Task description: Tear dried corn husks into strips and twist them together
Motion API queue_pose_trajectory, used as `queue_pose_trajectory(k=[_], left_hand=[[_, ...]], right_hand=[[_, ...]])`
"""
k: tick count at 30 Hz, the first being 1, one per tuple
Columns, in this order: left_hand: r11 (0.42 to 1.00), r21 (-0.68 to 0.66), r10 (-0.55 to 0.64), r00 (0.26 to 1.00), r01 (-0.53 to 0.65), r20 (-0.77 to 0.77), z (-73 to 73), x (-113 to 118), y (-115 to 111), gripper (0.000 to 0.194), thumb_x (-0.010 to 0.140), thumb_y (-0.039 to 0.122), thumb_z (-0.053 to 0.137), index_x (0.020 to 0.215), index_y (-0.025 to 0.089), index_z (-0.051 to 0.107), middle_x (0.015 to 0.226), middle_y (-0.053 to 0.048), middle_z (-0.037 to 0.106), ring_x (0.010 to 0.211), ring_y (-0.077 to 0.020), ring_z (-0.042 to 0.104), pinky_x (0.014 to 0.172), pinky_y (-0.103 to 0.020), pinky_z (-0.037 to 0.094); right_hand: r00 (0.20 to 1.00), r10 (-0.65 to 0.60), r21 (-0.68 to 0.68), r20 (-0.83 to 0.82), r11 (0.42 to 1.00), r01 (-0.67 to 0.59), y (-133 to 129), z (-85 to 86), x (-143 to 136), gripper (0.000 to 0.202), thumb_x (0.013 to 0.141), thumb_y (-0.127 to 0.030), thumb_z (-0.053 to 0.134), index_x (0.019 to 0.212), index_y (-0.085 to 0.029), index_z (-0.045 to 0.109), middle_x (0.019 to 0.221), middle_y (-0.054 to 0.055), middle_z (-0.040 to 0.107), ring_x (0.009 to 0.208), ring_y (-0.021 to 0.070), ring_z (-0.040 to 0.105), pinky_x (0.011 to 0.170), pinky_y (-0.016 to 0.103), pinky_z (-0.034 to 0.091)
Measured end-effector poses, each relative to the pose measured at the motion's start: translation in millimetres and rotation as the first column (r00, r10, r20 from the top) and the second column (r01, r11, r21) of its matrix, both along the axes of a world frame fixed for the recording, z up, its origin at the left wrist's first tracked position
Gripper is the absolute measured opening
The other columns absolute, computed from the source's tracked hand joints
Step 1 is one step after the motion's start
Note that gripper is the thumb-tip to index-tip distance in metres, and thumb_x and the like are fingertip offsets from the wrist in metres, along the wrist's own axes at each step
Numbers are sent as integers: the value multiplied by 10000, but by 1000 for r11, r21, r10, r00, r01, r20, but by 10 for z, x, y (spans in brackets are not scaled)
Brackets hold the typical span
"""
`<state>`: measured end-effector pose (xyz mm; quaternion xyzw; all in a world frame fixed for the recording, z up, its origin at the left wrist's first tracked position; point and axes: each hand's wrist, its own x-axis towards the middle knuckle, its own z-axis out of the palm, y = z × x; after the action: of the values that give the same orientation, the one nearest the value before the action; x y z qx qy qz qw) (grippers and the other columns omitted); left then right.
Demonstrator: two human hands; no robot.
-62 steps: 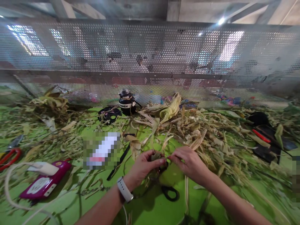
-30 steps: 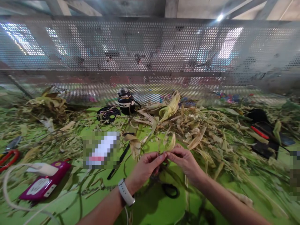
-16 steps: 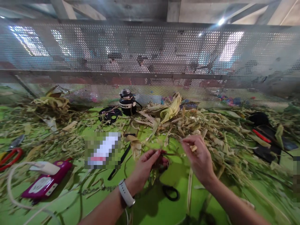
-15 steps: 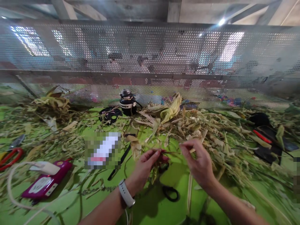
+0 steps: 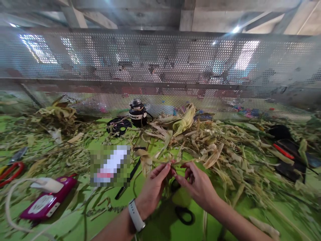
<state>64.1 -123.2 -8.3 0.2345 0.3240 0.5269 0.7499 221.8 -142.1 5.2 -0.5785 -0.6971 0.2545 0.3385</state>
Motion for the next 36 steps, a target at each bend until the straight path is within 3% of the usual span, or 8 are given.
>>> queue_pose_trajectory(k=[6,12,17,21,24,27,31,36], left_hand=[[998,-53,-31,999,32,33,22,-5,-10,151,643,214,786,779,167,741,671,-2,688,615,-66,593,600,-136,466],[993,-116,4,999,-1,31,47,-27,31,149,640,173,784,775,144,728,652,-3,681,585,-65,603,570,-135,480],[988,-153,48,996,-37,72,57,-25,39,86,656,88,752,723,122,710,620,-6,674,549,-59,603,552,-122,494],[987,-152,-36,994,51,100,69,0,-20,83,675,98,741,747,120,705,650,-16,692,561,-65,616,567,-127,507],[994,-106,-32,996,41,86,107,-5,-33,129,656,156,769,769,132,712,703,-30,719,623,-85,641,619,-148,517],[999,-46,19,999,-17,46,140,-13,-12,203,617,216,799,789,139,721,756,-34,733,708,-102,656,709,-166,510],[999,-19,50,999,-50,4,133,13,-9,225,556,235,830,736,151,723,741,-29,731,719,-115,656,743,-192,496],[999,30,33,994,-30,-101,79,46,-47,188,579,256,816,699,140,730,739,-63,734,737,-139,660,753,-218,495]], right_hand=[[997,62,50,46,997,-64,89,-113,40,223,909,-411,431,896,-203,512,655,-9,545,570,137,498,555,245,395],[961,99,343,259,921,-188,32,-59,54,267,946,-293,388,779,-193,571,676,25,549,616,141,507,587,243,377],[802,271,248,532,856,-454,-16,-155,4,243,887,-134,388,725,-176,565,661,39,576,572,145,502,538,251,353],[764,148,219,628,908,-356,75,-288,-1,208,764,-29,440,789,-155,604,720,82,642,580,168,553,505,256,347],[850,78,154,521,971,-183,92,-241,9,168,815,-102,464,838,-174,614,760,71,679,613,169,597,540,249,377],[943,11,119,333,991,-54,21,-107,-2,131,857,-239,459,837,-191,580,652,23,636,549,150,564,533,244,379],[967,139,129,214,977,-169,-84,-47,-77,187,879,-314,433,759,-198,518,658,13,564,581,139,517,562,239,382],[979,199,79,48,976,-202,-71,-195,-173,221,860,-264,461,650,-197,443,628,-11,498,571,119,447,558,225,353]])
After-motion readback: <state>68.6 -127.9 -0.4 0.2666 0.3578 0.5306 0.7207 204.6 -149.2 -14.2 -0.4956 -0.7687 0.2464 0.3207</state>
